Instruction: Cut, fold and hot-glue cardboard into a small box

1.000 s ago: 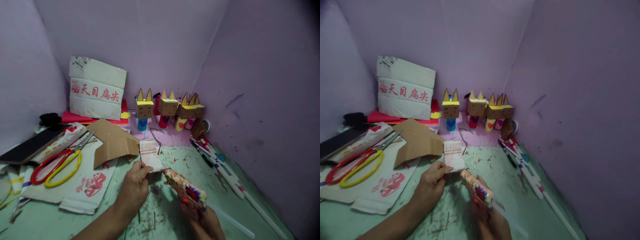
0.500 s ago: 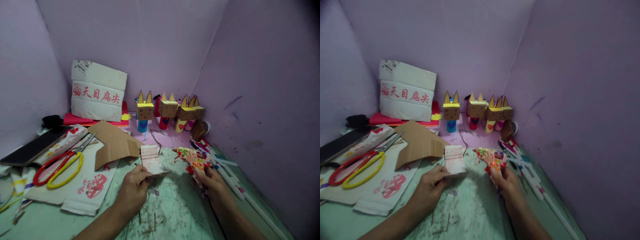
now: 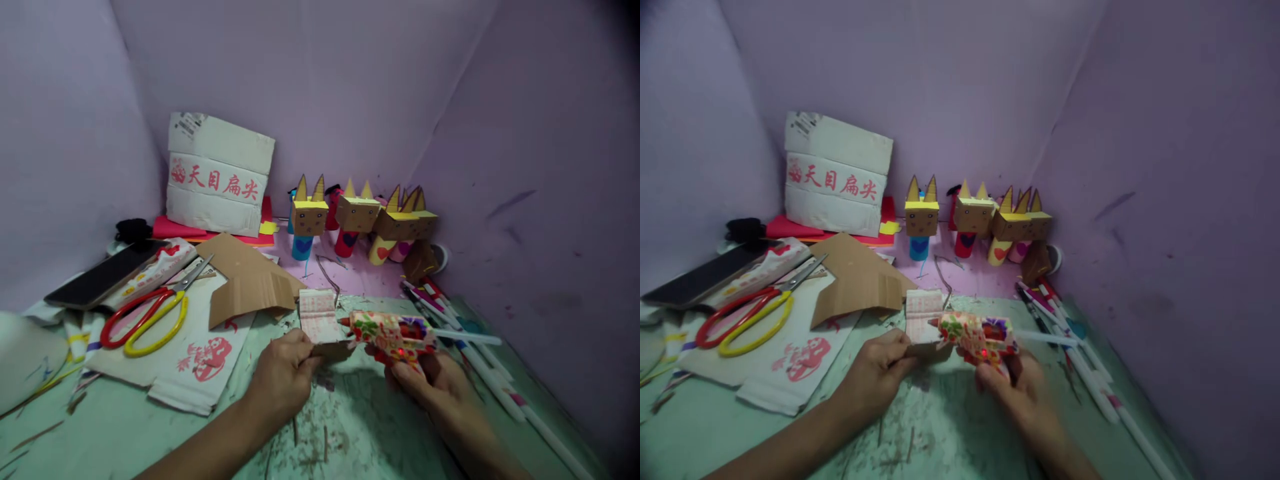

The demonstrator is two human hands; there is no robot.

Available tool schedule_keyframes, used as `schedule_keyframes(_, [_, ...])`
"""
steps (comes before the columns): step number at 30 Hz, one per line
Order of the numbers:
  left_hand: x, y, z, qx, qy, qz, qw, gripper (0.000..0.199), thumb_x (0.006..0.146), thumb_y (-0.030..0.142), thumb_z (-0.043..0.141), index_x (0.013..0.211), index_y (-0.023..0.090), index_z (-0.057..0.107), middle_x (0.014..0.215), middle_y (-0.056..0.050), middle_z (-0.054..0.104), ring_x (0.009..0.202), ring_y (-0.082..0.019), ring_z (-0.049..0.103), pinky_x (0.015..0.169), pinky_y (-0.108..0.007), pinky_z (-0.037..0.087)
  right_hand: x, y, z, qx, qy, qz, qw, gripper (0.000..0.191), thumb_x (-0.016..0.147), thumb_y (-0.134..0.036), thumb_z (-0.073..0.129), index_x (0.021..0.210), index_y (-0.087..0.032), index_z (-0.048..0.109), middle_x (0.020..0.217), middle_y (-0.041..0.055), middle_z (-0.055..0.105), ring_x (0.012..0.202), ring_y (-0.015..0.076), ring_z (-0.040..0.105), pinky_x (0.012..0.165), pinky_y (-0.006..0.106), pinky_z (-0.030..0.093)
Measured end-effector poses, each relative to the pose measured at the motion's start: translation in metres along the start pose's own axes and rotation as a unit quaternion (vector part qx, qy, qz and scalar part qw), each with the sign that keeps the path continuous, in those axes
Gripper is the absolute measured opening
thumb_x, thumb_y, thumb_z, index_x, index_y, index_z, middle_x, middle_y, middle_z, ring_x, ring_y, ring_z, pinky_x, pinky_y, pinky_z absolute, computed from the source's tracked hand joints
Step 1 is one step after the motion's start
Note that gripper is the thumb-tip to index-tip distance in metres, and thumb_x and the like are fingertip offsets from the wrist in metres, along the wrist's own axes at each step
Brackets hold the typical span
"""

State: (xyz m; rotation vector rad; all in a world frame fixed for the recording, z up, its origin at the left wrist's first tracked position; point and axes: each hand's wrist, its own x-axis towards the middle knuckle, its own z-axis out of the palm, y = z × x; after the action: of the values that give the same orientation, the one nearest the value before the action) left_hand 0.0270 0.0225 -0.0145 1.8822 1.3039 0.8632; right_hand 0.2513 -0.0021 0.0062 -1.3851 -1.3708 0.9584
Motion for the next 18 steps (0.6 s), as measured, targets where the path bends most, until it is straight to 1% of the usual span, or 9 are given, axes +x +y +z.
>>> schedule_keyframes(2, [0.000,-0.001,0.001,0.004,0.003,-0.004,1.000,0.027,0.079,0.014,0.052,0.052,0.017,0.050,0.068,0.000,0.051,0.064,-0.014,0.053,0.060,-0.026,0.035,0.006,0.007,-0.005,-0.033,0.038,0.001,0.999,0.025,0.070,-0.046,0.069,0.070,-0.022,0.067,0.066,0.0029,0.069,0.060,0.0225,0.062,0.051,0.030,0.047])
schedule_keyframes(5, [0.000,-0.001,0.000,0.008,0.007,-0.008,1.000,0.032,0.078,0.014,0.053,0.049,0.018,0.041,0.067,-0.001,0.049,0.063,-0.015,0.051,0.060,-0.027,0.034,0.027,0.016,-0.013,-0.012,0.093,0.069,0.993,0.036,0.071,-0.052,0.065,0.083,-0.018,0.065,0.065,0.0037,0.069,0.053,0.0202,0.061,0.045,0.027,0.043])
schedule_keyframes(7, [-0.001,0.000,0.000,0.012,0.004,-0.008,1.000,0.032,0.078,0.014,0.053,0.049,0.018,0.039,0.067,-0.001,0.049,0.063,-0.015,0.051,0.061,-0.027,0.035,0.044,0.019,-0.016,-0.043,0.089,0.107,0.989,0.038,0.073,-0.054,0.060,0.081,-0.017,0.063,0.065,0.0052,0.069,0.053,0.0190,0.061,0.046,0.027,0.044])
schedule_keyframes(9, [-0.003,0.001,-0.002,0.015,0.000,-0.007,1.000,0.031,0.078,0.014,0.052,0.051,0.018,0.040,0.067,-0.001,0.049,0.064,-0.015,0.052,0.061,-0.028,0.035,0.058,0.019,-0.016,-0.106,0.054,0.115,0.986,0.037,0.074,-0.054,0.055,0.072,-0.018,0.062,0.061,0.0049,0.067,0.052,0.0185,0.059,0.048,0.028,0.044])
schedule_keyframes(12, [-0.007,0.001,-0.004,0.026,-0.007,-0.009,1.000,0.028,0.079,0.013,0.052,0.053,0.018,0.043,0.069,-0.001,0.051,0.065,-0.016,0.053,0.062,-0.029,0.035,0.068,0.014,-0.016,-0.189,0.030,0.104,0.976,0.040,0.074,-0.055,0.055,0.055,-0.020,0.059,0.049,0.0019,0.058,0.045,0.0172,0.052,0.045,0.027,0.035])
schedule_keyframes(13, [-0.008,0.001,-0.004,0.031,-0.010,-0.011,0.999,0.027,0.079,0.013,0.051,0.053,0.018,0.044,0.069,-0.001,0.051,0.065,-0.016,0.053,0.063,-0.029,0.035,0.070,0.011,-0.017,-0.228,0.033,0.099,0.968,0.041,0.073,-0.056,0.056,0.051,-0.021,0.059,0.045,0.0015,0.055,0.044,0.0173,0.049,0.044,0.027,0.031])
schedule_keyframes(15, [-0.009,0.001,-0.005,0.040,-0.015,-0.017,0.999,0.026,0.079,0.012,0.052,0.054,0.017,0.046,0.071,-0.001,0.052,0.067,-0.016,0.054,0.063,-0.029,0.035,0.071,0.005,-0.018,-0.328,0.039,0.088,0.940,0.043,0.073,-0.055,0.058,0.045,-0.022,0.058,0.041,0.0025,0.050,0.045,0.0193,0.048,0.045,0.028,0.024])
schedule_keyframes(17, [-0.009,0.001,-0.005,0.047,-0.016,-0.019,0.999,0.025,0.079,0.012,0.053,0.054,0.017,0.048,0.071,-0.001,0.053,0.068,-0.016,0.054,0.064,-0.029,0.035,0.071,0.000,-0.019,-0.415,0.037,0.074,0.906,0.042,0.074,-0.052,0.058,0.045,-0.022,0.059,0.044,0.0052,0.053,0.049,0.0226,0.052,0.047,0.029,0.022])
schedule_keyframes(18, [-0.009,0.002,-0.005,0.048,-0.017,-0.020,0.999,0.025,0.079,0.012,0.053,0.055,0.017,0.049,0.071,-0.001,0.053,0.068,-0.016,0.055,0.064,-0.029,0.035,0.070,-0.003,-0.018,-0.454,0.022,0.066,0.888,0.042,0.077,-0.052,0.056,0.047,-0.022,0.060,0.047,0.0069,0.057,0.052,0.0243,0.055,0.048,0.029,0.022])
